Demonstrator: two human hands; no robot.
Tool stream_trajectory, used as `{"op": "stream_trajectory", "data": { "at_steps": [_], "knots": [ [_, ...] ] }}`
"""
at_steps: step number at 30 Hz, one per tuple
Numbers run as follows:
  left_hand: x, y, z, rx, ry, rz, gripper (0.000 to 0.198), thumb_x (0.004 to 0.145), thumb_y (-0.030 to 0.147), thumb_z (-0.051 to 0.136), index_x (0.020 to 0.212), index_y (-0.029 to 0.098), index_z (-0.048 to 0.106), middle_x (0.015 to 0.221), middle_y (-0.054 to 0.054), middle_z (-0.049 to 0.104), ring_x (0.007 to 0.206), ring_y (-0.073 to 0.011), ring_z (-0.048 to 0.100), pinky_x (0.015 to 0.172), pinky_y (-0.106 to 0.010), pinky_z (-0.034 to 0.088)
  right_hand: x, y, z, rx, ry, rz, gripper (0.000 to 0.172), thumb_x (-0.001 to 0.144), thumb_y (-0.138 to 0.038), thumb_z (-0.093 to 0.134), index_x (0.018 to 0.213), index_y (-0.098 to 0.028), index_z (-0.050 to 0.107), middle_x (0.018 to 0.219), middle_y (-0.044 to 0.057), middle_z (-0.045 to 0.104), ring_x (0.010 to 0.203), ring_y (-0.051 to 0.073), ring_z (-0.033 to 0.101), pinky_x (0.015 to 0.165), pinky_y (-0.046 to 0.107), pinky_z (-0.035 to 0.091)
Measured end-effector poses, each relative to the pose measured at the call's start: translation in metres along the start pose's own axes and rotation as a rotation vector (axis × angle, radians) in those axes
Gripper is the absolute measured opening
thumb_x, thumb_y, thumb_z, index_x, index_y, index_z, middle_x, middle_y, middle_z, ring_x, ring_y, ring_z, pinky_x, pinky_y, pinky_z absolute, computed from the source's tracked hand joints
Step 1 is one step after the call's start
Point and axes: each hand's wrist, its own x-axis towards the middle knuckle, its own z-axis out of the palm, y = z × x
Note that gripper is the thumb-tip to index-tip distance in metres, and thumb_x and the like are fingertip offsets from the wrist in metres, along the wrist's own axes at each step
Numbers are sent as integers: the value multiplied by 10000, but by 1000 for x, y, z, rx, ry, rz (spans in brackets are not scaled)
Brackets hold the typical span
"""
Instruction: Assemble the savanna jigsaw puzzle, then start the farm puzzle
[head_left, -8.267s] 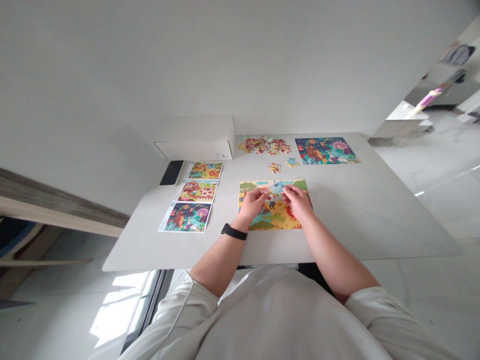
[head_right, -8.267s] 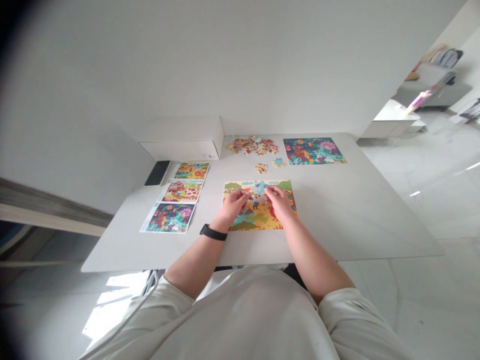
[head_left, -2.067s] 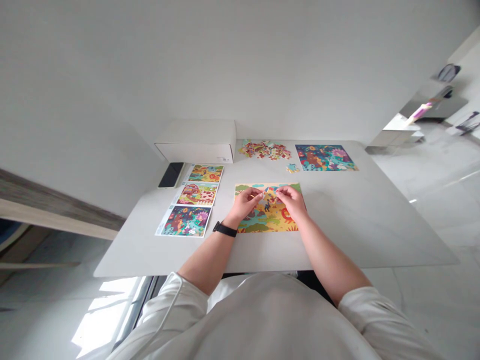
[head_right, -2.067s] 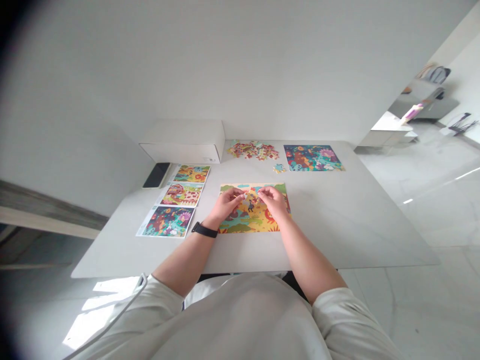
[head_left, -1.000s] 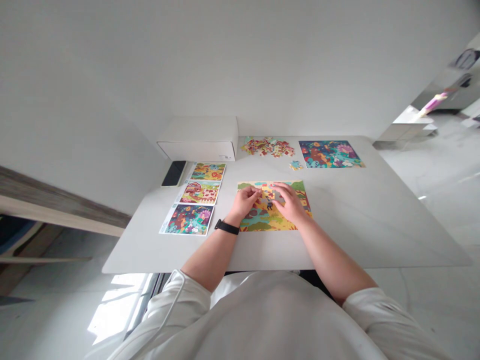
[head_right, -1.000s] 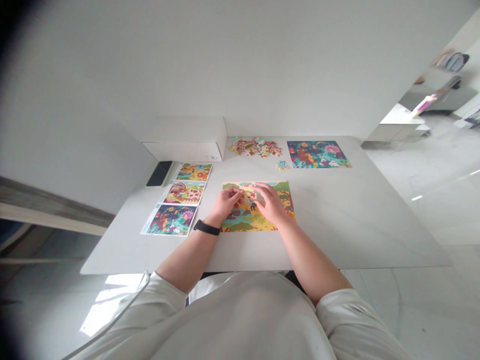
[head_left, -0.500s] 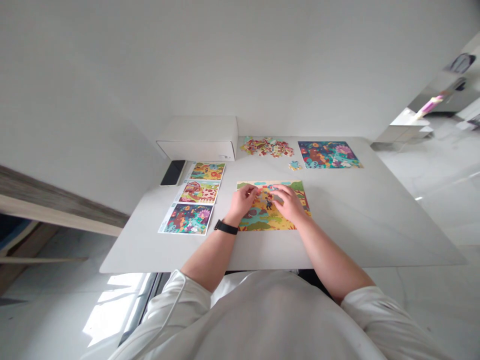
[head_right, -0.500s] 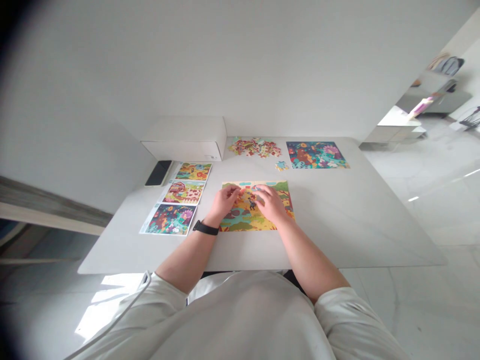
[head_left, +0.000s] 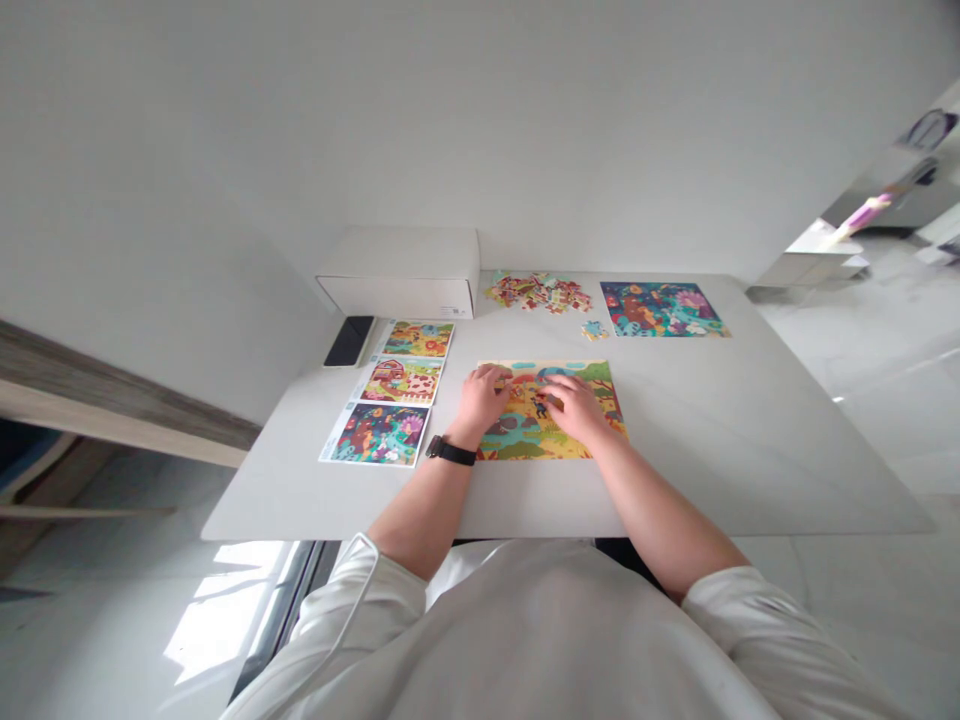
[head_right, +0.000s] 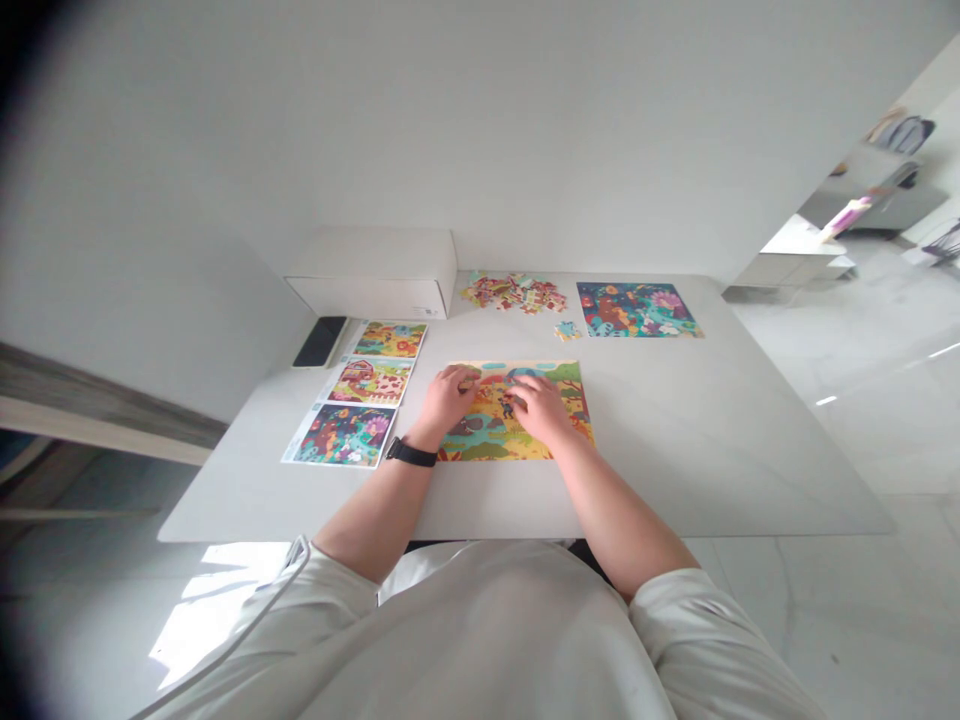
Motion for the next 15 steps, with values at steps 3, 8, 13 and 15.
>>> {"op": "stream_trajectory", "data": {
  "at_steps": [3,8,13,15],
  "knots": [
    [-1,-1,3,30,-27,6,215,905,171,708,1080,221,823,1182,-126,778,1182,-311,697,1119,-484,522,1,0,1,-8,-7,-5,306,920,-140,710,1167,-277,825,1412,92,737,1267,333,669,1149,575,519],
    [-4,-2,7,72,-81,3,244,856,207,781,1086,246,855,1236,-127,763,1208,-338,676,1142,-520,502,0,1,2,-16,-8,-13,309,928,-154,692,1173,-285,830,1416,80,743,1254,338,666,1138,588,523],
    [-4,-2,8,89,-106,5,207,866,214,771,1045,259,863,1258,-117,757,1247,-345,658,1177,-545,457,0,0,2,-18,-18,-16,307,944,-155,676,1171,-290,832,1412,64,752,1256,334,659,1134,577,530],
    [-4,-1,9,87,-113,5,185,865,210,769,1018,260,861,1255,-114,755,1251,-341,656,1182,-544,449,0,0,2,-27,-22,-16,310,947,-155,669,1178,-283,832,1417,62,752,1254,336,659,1131,580,533]
  ]
}}
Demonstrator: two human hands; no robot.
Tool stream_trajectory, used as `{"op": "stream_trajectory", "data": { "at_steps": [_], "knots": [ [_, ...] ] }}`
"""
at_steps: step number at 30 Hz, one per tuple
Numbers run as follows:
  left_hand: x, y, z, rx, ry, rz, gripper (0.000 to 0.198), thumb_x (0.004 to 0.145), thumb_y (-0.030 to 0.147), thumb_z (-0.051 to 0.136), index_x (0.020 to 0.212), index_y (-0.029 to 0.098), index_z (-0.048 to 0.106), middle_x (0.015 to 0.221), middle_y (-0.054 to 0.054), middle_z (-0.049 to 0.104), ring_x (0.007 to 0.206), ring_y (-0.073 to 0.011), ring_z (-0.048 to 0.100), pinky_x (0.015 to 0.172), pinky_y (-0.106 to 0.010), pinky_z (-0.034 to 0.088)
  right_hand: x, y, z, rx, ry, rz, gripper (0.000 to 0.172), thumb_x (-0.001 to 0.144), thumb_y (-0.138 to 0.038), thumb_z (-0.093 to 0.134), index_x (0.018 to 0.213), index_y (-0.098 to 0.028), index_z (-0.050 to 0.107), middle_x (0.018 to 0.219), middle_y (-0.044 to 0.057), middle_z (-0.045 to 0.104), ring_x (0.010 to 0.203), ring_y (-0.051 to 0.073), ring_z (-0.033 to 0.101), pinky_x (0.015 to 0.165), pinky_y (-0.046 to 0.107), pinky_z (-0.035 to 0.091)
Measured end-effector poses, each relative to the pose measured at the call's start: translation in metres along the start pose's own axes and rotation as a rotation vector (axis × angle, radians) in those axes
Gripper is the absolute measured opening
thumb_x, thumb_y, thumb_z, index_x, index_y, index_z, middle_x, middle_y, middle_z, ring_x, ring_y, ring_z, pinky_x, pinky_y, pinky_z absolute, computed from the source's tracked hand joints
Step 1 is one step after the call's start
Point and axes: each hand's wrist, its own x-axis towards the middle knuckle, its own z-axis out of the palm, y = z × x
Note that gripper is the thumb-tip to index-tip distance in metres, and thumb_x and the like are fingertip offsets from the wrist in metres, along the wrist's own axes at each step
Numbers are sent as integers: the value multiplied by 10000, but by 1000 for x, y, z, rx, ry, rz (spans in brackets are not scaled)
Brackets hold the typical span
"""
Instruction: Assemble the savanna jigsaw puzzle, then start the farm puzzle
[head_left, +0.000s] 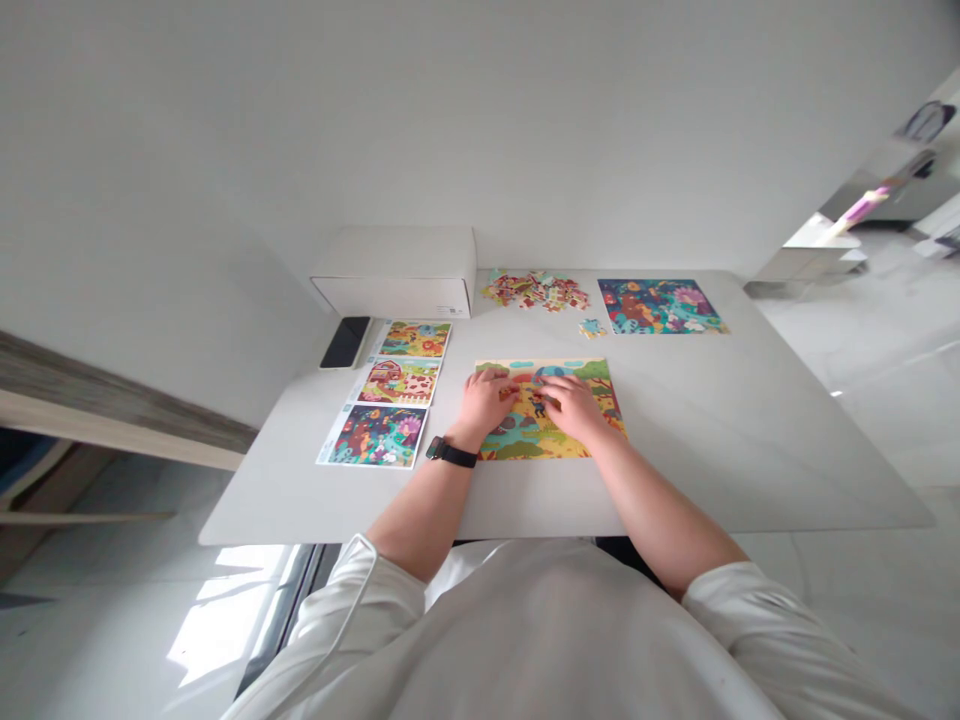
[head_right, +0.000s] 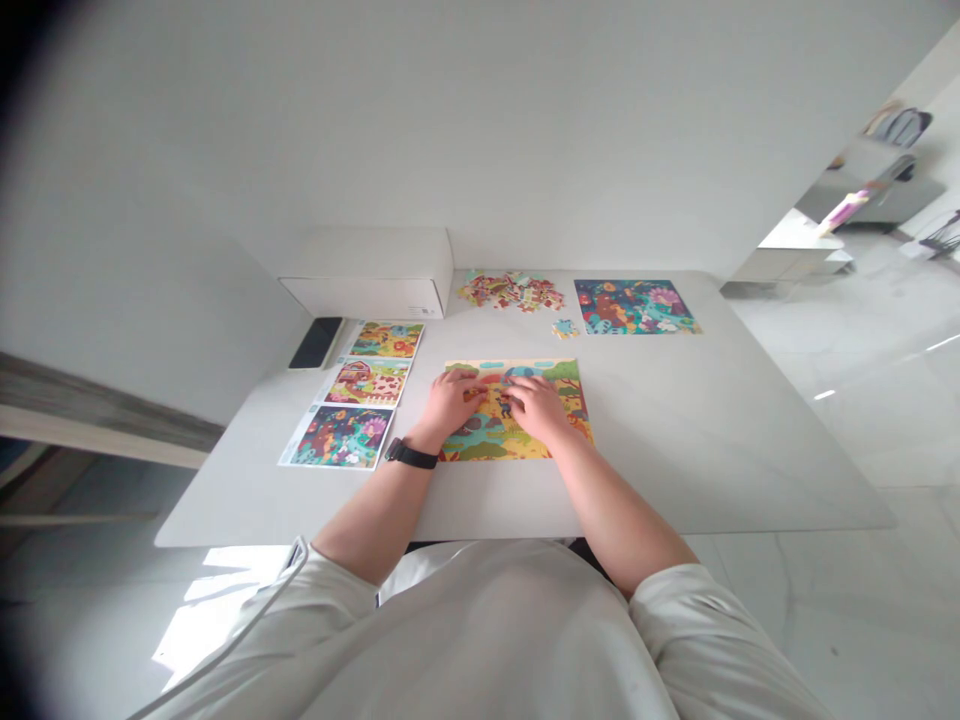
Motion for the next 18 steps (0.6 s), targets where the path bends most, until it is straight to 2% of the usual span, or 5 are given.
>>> {"op": "stream_trajectory", "data": {
  "at_steps": [7,18],
  "knots": [
    [0,1,0,23,-4,9,170,865,191,760,977,266,863,1251,-112,751,1255,-340,641,1186,-545,442,1,-2,0,-8,-27,27,338,947,-139,662,1203,-286,829,1436,59,744,1279,345,653,1150,595,516],
    [0,3,-5,93,-60,-5,216,943,249,709,1093,271,863,1312,-89,749,1271,-312,631,1193,-521,467,0,-8,-7,-57,-55,71,312,976,-148,638,1178,-270,842,1406,66,754,1275,314,673,1170,526,508]
  ]
}}
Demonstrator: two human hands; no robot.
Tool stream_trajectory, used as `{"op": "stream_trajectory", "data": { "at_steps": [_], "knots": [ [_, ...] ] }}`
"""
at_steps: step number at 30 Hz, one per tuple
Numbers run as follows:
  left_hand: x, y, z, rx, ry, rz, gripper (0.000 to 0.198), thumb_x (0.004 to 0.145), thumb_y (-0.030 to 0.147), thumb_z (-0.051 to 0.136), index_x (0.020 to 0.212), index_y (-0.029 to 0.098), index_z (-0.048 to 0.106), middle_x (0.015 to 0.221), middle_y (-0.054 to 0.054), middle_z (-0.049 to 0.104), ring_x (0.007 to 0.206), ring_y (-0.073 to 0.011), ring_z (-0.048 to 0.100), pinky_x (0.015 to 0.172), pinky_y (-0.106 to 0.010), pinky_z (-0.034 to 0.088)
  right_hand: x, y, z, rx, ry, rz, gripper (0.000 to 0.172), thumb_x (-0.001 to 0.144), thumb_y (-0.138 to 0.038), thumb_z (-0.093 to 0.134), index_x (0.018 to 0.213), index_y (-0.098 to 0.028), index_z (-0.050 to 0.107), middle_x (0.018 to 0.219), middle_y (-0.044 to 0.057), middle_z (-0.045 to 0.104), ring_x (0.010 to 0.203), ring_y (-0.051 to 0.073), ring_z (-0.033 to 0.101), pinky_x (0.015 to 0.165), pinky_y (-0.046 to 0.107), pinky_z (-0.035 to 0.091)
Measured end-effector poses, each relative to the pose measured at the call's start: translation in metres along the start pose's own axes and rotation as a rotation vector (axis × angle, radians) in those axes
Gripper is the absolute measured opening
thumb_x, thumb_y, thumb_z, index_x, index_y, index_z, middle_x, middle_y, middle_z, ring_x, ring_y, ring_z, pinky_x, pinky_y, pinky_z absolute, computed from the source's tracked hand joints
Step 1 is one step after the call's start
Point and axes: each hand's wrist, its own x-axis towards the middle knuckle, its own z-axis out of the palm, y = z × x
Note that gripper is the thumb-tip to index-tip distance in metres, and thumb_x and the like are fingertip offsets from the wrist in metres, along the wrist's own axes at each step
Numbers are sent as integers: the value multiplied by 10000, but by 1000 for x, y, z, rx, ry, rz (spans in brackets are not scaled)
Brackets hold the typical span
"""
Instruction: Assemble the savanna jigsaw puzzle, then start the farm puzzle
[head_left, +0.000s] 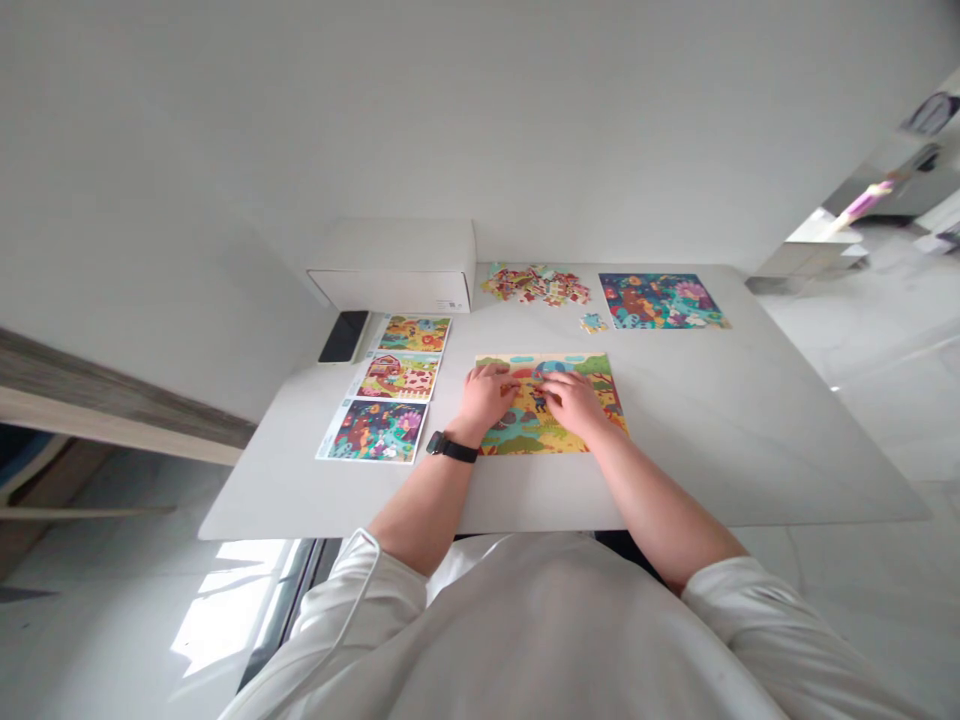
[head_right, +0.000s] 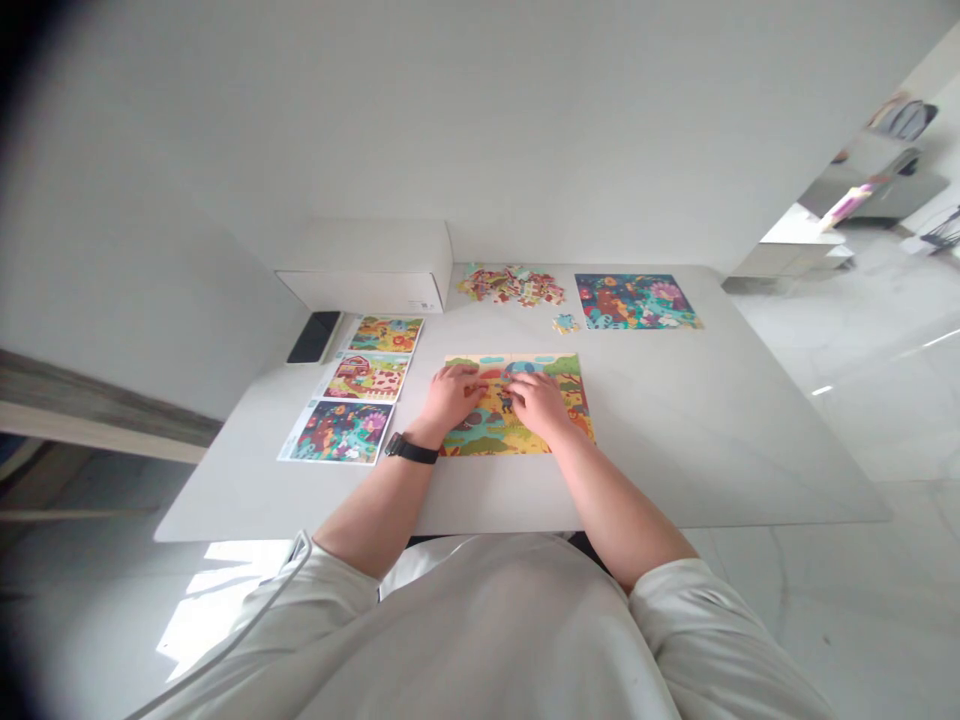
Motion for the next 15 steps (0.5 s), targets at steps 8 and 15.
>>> {"op": "stream_trajectory", "data": {
  "at_steps": [8,15],
  "knots": [
    [-2,11,-3,-78,-62,211,353,949,236,688,1275,289,813,1419,-73,738,1343,-297,638,1218,-508,460,0,-6,-5,-12,-41,-17,305,996,-159,633,1193,-258,843,1409,78,757,1259,327,680,1150,535,505],
    [-5,10,-1,-120,-169,294,442,921,327,768,1364,318,777,1551,-81,656,1460,-329,572,1284,-566,385,-1,-5,-4,45,-2,5,307,963,-138,657,1178,-260,839,1380,73,770,1273,315,685,1170,525,510]
  ]
}}
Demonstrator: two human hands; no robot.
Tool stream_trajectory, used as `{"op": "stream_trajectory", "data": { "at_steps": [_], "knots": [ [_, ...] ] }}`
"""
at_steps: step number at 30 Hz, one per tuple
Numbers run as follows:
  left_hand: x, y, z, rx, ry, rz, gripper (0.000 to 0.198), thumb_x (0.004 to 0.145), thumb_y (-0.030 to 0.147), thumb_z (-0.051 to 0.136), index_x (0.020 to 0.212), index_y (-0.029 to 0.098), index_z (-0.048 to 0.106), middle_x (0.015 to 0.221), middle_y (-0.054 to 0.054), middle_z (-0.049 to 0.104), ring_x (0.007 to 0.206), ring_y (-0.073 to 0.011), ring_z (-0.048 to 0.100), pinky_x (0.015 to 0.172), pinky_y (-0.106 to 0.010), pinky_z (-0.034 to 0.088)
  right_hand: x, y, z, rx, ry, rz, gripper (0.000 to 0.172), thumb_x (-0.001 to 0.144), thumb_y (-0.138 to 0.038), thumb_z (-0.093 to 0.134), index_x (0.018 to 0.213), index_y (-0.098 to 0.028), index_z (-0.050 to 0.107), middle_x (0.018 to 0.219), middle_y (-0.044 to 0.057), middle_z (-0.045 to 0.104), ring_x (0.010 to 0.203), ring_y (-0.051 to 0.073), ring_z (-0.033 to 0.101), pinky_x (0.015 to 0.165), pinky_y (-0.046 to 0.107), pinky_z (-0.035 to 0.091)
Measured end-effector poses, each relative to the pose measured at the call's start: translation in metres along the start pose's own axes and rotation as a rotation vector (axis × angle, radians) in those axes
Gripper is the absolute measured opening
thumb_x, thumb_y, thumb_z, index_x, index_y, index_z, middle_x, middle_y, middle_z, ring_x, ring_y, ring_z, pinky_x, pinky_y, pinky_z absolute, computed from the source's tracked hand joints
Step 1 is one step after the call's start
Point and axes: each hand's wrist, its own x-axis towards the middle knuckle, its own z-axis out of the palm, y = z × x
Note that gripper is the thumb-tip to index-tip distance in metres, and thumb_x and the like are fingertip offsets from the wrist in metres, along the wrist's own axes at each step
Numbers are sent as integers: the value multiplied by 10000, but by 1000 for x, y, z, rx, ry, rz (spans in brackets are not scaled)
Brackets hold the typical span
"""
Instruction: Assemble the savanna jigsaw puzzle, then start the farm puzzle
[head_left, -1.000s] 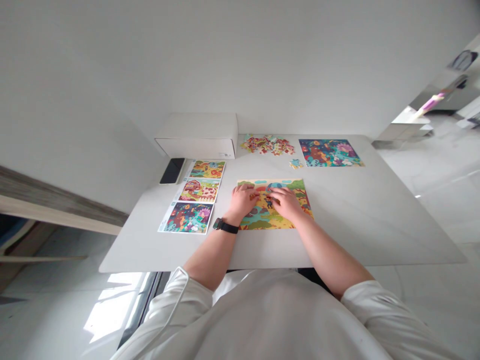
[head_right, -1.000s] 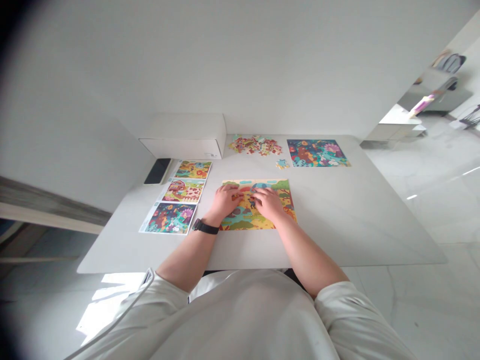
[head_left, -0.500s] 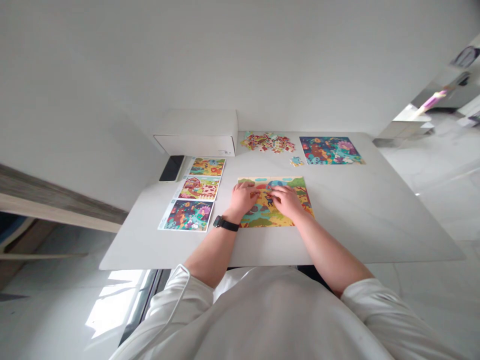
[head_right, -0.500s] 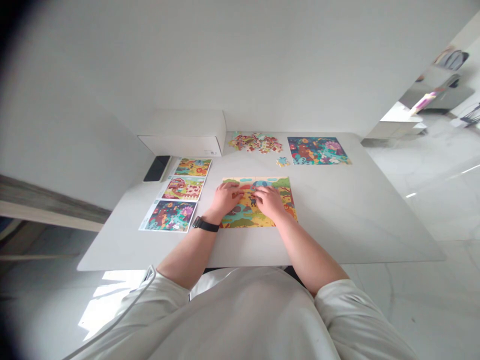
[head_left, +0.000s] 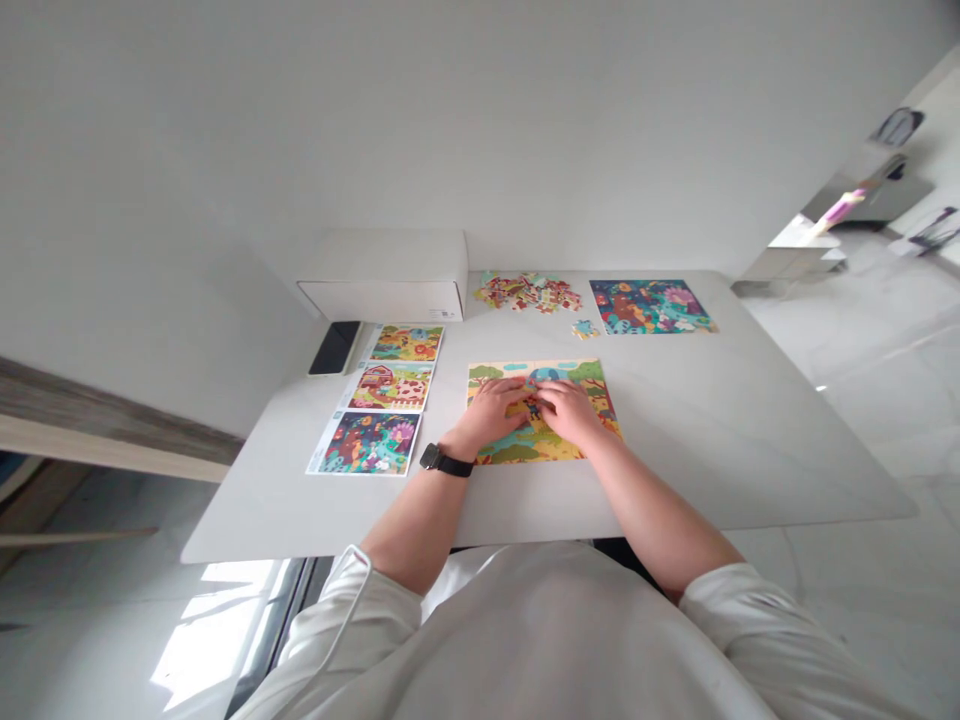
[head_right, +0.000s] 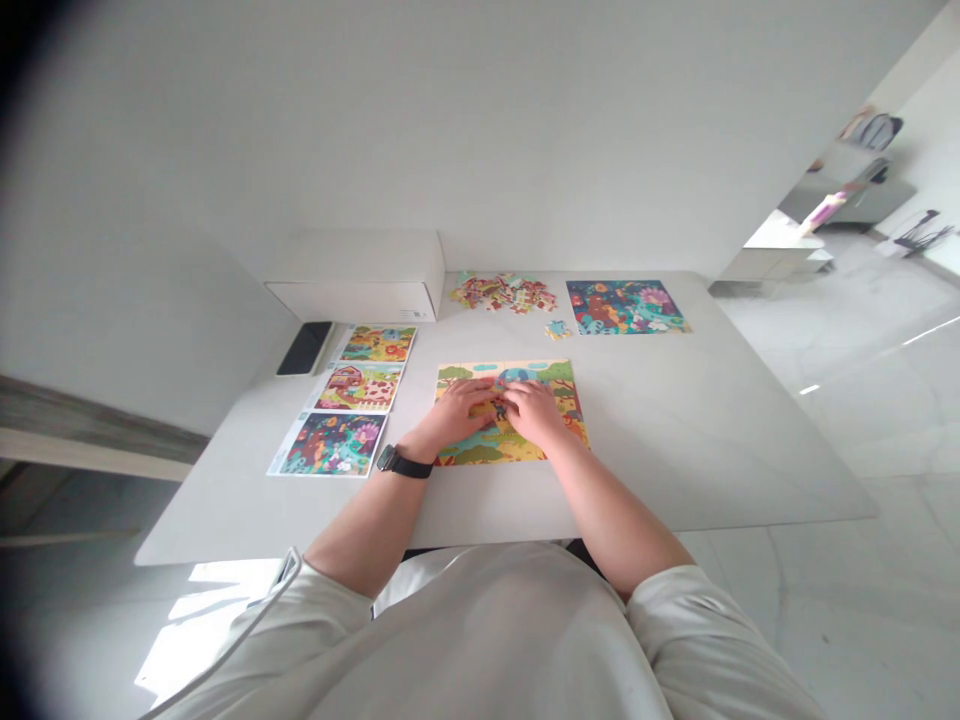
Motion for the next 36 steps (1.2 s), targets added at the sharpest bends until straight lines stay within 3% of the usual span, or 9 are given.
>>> {"op": "stream_trajectory", "data": {
  "at_steps": [7,12,15,19,24,29,33,36],
  "knots": [
    [-3,-7,-2,6,-71,21,543,859,461,864,1374,312,772,1632,-111,566,1516,-368,500,1321,-604,298,14,25,-38,129,130,109,240,985,-209,655,1143,-257,829,1252,74,808,1216,268,735,1144,449,548],
    [0,-7,-4,-3,-100,18,553,848,487,879,1362,308,778,1642,-110,553,1513,-384,494,1324,-630,276,46,68,-69,27,132,397,354,987,-247,668,1329,-253,758,1307,80,798,1182,265,751,1101,417,565],
    [1,-7,-5,-1,-117,4,560,841,486,884,1361,306,779,1643,-110,551,1509,-394,494,1324,-651,260,73,93,-78,-76,61,528,400,1003,-263,672,1399,-235,714,1349,104,786,1241,279,735,1105,411,554],
    [1,-6,-5,-1,-110,18,546,849,468,877,1363,315,776,1646,-103,549,1514,-383,488,1336,-645,237,104,112,-76,-237,-30,628,459,1008,-345,709,1438,-188,682,1425,176,738,1338,324,691,1116,415,533],
    [-1,-5,-4,8,-88,9,455,898,435,832,1335,314,792,1619,-102,581,1501,-357,515,1332,-632,261,124,119,-60,-335,-83,683,464,981,-385,751,1395,-183,703,1366,201,756,1315,345,700,1081,422,546],
    [-1,-3,-5,0,-55,21,344,955,391,766,1289,328,816,1620,-70,595,1494,-331,537,1320,-595,316,133,133,-51,-303,-21,670,434,857,-298,850,1269,-198,756,1234,185,800,1184,344,751,1006,438,583],
    [-1,-1,-6,-8,-34,21,328,953,386,769,1268,315,824,1598,-79,617,1487,-343,545,1305,-600,341,137,146,-51,-169,50,600,379,688,-252,925,1038,-208,788,1116,164,811,1077,323,763,944,422,599],
    [0,2,-8,-28,-8,15,312,955,374,762,1249,294,829,1550,-94,655,1447,-350,577,1282,-586,384,133,147,-52,-66,118,603,349,666,-239,898,989,-203,771,1126,162,802,1083,318,754,963,436,594]
  ]
}}
